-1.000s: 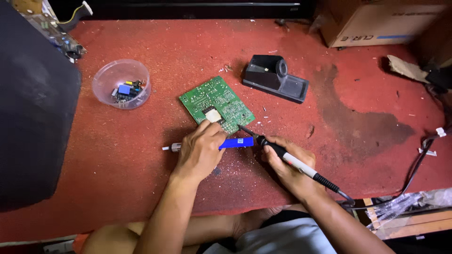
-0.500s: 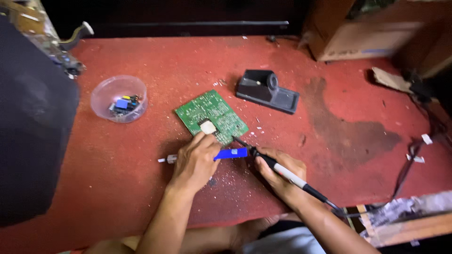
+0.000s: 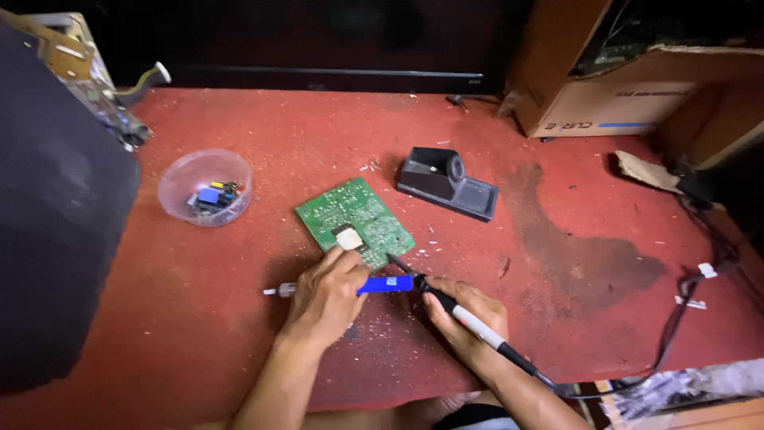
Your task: The person uses a soldering iron and a blue desoldering pump to remove components from a green circuit board. They heat the solder joints with the iron and then use the pump to extract the molten solder, occasionally flipping the board to work on different areas.
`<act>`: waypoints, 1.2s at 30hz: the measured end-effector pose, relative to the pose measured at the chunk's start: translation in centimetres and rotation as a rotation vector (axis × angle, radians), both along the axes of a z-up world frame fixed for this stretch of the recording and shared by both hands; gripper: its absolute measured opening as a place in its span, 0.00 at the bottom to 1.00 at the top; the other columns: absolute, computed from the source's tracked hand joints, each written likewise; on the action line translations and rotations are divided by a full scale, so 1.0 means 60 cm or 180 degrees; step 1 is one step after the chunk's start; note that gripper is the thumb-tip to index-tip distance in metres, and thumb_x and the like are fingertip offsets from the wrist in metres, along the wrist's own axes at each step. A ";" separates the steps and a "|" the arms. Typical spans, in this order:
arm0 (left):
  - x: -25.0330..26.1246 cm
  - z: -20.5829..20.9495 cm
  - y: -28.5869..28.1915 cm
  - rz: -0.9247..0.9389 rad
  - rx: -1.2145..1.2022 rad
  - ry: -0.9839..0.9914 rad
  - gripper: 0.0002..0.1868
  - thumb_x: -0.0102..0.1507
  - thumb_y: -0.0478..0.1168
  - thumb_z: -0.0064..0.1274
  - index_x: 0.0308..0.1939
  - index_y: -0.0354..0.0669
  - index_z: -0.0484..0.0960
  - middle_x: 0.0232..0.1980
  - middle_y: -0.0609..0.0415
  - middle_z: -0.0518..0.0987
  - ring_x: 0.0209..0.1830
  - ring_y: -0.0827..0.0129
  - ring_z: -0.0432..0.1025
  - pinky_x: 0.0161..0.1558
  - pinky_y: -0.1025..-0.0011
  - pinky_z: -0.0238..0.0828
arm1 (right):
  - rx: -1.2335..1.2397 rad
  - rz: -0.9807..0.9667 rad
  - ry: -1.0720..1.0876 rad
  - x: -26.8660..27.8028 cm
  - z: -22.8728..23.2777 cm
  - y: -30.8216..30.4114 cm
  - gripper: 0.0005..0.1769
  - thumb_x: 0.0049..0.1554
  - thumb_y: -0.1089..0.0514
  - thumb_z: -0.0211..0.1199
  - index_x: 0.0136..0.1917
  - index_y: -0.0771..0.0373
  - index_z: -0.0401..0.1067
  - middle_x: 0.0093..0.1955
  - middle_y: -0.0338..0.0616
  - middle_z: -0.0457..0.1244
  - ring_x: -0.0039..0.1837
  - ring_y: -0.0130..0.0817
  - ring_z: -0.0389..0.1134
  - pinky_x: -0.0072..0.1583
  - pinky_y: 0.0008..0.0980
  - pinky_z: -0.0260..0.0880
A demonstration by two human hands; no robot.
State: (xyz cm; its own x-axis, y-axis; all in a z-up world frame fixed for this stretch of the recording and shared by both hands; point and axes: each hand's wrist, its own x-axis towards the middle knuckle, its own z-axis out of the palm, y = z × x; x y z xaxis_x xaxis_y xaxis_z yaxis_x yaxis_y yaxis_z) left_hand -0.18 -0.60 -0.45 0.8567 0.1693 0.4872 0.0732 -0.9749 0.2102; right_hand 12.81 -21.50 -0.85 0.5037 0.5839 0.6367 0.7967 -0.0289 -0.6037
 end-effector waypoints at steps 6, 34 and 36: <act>0.001 -0.005 0.002 -0.0034 0.0005 -0.0021 0.14 0.49 0.32 0.71 0.34 0.43 0.81 0.41 0.57 0.75 0.47 0.58 0.71 0.29 0.54 0.75 | 0.0158 -0.0249 -0.0096 0.004 -0.021 -0.002 0.09 0.56 0.54 0.70 0.51 0.56 0.81 0.48 0.38 0.75 0.47 0.28 0.79 0.52 0.25 0.79; 0.001 -0.005 0.006 0.0031 -0.0081 0.0188 0.17 0.50 0.35 0.70 0.42 0.44 0.83 0.43 0.57 0.77 0.50 0.57 0.71 0.33 0.52 0.76 | 0.0104 -0.0261 0.0358 -0.005 -0.009 -0.001 0.12 0.54 0.54 0.73 0.52 0.52 0.84 0.50 0.33 0.78 0.49 0.22 0.81 0.56 0.23 0.78; 0.000 -0.006 0.003 -0.0053 -0.0103 0.0101 0.17 0.51 0.32 0.70 0.43 0.39 0.84 0.44 0.56 0.77 0.50 0.58 0.72 0.29 0.53 0.76 | 0.0253 -0.0336 0.0119 -0.005 -0.015 -0.004 0.09 0.55 0.55 0.72 0.50 0.53 0.83 0.48 0.32 0.76 0.49 0.23 0.80 0.55 0.23 0.78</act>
